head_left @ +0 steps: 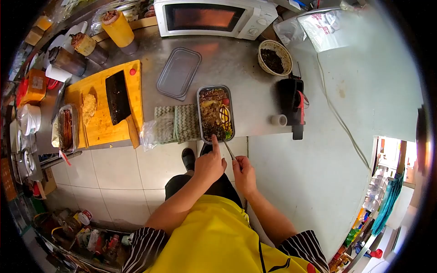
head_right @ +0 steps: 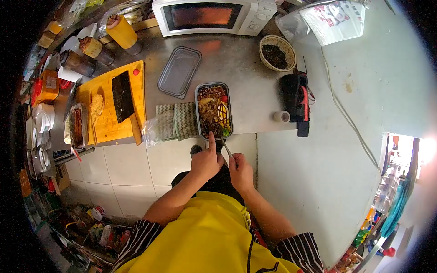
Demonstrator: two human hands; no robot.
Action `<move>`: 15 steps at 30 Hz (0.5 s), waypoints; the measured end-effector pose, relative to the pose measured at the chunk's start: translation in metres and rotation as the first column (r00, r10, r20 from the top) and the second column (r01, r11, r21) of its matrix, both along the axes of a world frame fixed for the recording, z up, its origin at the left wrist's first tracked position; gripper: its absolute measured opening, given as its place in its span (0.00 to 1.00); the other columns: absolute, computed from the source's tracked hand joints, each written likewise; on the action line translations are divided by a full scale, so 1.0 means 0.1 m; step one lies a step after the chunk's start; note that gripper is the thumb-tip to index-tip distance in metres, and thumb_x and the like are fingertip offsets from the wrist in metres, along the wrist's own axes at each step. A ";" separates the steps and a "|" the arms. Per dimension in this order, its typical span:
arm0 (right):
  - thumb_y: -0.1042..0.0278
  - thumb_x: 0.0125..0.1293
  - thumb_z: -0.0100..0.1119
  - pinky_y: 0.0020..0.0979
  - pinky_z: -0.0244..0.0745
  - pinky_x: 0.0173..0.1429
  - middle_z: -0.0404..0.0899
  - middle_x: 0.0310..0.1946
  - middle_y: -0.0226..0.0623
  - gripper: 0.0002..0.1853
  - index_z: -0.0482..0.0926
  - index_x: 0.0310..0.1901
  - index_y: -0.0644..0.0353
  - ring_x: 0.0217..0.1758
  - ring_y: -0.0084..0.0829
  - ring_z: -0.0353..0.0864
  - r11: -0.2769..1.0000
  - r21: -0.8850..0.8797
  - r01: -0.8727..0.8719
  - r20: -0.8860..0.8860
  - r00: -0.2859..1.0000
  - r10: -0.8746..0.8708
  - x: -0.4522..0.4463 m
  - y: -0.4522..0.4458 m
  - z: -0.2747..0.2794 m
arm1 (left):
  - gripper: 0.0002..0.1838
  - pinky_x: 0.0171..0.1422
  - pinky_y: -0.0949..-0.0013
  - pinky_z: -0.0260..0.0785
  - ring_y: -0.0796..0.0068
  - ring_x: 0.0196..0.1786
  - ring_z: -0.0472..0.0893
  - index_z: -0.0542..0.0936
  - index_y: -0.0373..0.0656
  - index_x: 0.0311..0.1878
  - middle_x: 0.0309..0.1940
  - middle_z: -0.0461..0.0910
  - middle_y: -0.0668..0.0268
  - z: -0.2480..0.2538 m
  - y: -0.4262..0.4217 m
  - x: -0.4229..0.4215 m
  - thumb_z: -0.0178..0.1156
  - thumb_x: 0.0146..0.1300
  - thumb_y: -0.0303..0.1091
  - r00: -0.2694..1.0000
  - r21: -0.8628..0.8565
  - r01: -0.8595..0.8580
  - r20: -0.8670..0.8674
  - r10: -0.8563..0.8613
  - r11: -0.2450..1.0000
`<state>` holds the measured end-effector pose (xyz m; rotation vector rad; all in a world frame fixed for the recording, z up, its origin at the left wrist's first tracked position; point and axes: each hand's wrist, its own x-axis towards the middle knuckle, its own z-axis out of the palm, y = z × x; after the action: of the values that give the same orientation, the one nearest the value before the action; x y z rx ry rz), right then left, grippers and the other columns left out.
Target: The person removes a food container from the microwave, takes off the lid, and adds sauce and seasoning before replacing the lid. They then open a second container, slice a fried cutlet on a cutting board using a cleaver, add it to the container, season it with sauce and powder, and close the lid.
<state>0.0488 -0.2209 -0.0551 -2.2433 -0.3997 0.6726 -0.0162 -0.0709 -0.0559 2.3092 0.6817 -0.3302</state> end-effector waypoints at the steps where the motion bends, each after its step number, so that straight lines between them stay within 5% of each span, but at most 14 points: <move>1: 0.67 0.75 0.57 0.27 0.69 0.32 0.78 0.26 0.33 0.10 0.76 0.45 0.68 0.28 0.19 0.70 1.000 0.001 -0.003 0.017 1.000 0.003 0.01 0.00 0.00 | 0.48 0.20 0.61 0.70 0.61 0.17 0.78 0.45 0.27 0.78 0.19 0.80 0.61 0.02 0.00 0.02 0.59 0.63 0.40 1.000 -0.004 0.000 0.020 0.000 1.000; 4: 0.68 0.74 0.57 0.28 0.70 0.33 0.79 0.27 0.36 0.10 0.75 0.45 0.68 0.28 0.20 0.72 1.000 0.006 0.016 0.009 1.000 -0.016 0.02 0.05 0.05 | 0.49 0.20 0.61 0.69 0.61 0.17 0.77 0.45 0.27 0.78 0.18 0.80 0.61 0.04 -0.01 0.08 0.59 0.63 0.39 0.998 -0.019 0.009 0.059 -0.008 1.000; 7: 0.66 0.73 0.57 0.42 0.75 0.36 0.83 0.30 0.50 0.10 0.75 0.46 0.65 0.31 0.50 0.83 1.000 -0.029 -0.007 0.011 1.000 0.007 0.07 0.12 0.11 | 0.49 0.19 0.61 0.68 0.61 0.16 0.76 0.45 0.26 0.78 0.18 0.79 0.61 -0.04 0.06 0.18 0.59 0.62 0.38 0.999 -0.028 0.009 0.043 -0.008 1.000; 12: 0.67 0.72 0.57 0.43 0.76 0.36 0.82 0.28 0.48 0.09 0.74 0.45 0.65 0.31 0.50 0.83 0.999 -0.035 0.018 0.031 0.999 -0.017 0.07 0.15 0.12 | 0.49 0.18 0.61 0.66 0.61 0.15 0.75 0.44 0.27 0.78 0.16 0.78 0.61 0.03 0.09 0.23 0.58 0.61 0.38 0.996 -0.023 0.030 0.089 -0.028 0.999; 15: 0.66 0.72 0.58 0.43 0.76 0.36 0.83 0.29 0.48 0.09 0.75 0.45 0.64 0.31 0.51 0.83 0.998 -0.054 0.031 0.056 0.998 -0.028 0.06 0.13 0.14 | 0.52 0.25 0.56 0.72 0.55 0.20 0.79 0.38 0.33 0.80 0.22 0.81 0.55 -0.01 0.08 0.26 0.60 0.64 0.41 0.998 -0.117 0.024 -0.062 -0.032 0.993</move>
<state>0.0553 -0.2078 -0.0408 -2.3194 -0.3790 0.6136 0.0093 -0.0633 -0.0567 2.2070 0.6444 -0.4463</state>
